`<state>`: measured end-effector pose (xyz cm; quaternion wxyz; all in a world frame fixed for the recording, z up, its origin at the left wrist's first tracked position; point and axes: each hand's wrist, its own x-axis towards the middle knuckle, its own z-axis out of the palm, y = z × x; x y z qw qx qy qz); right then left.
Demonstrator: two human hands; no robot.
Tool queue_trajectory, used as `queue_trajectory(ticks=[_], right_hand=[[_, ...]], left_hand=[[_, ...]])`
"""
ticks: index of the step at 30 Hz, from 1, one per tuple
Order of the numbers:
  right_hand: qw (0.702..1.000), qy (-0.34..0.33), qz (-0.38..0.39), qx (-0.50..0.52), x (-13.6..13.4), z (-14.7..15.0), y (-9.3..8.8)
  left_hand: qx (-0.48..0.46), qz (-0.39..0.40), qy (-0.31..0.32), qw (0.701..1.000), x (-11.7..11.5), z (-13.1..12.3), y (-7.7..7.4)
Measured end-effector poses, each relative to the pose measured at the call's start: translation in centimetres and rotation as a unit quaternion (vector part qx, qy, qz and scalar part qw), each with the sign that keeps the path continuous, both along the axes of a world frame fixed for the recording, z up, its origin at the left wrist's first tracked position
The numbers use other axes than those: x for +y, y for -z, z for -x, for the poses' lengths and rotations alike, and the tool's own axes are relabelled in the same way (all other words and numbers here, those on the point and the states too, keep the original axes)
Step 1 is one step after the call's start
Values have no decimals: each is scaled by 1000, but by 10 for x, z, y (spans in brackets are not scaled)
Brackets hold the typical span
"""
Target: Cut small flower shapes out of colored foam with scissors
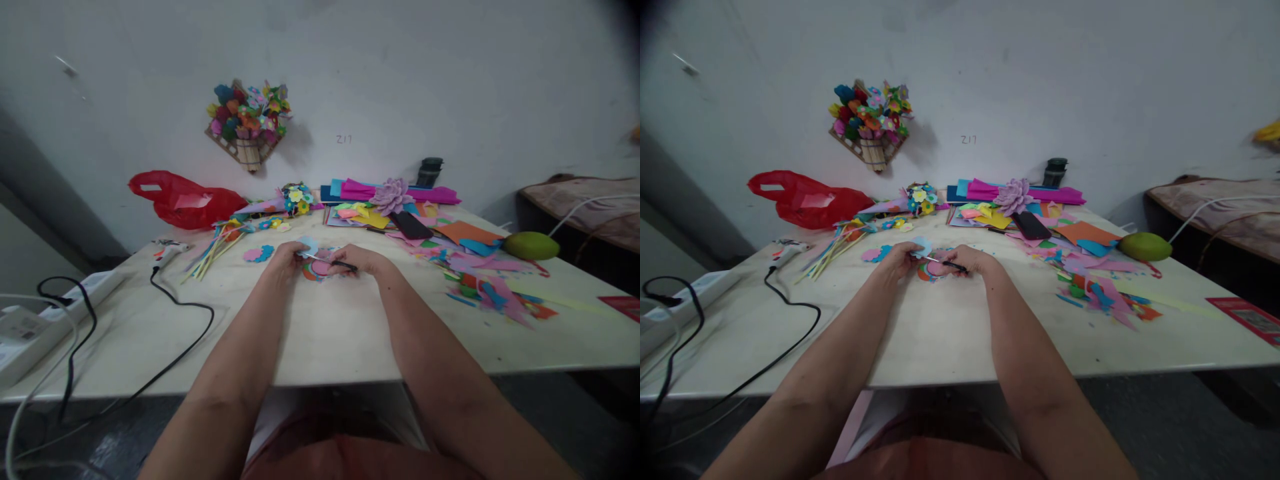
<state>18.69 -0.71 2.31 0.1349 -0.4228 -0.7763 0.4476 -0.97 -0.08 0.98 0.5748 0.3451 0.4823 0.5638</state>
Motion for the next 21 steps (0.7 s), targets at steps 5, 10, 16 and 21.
queue_trajectory(ticks=[5,10,16,21], right_hand=[[999,-3,27,27,0,1,2],[998,-8,42,35,3,-2,6],[998,-25,38,46,7,-5,11],[998,-12,41,45,2,-5,4]], left_hand=[[-21,-4,-1,1000,0,0,1],[-41,-8,-1,999,1,0,2],[-49,-10,-1,999,1,2,2],[-84,-25,-35,996,2,4,2]])
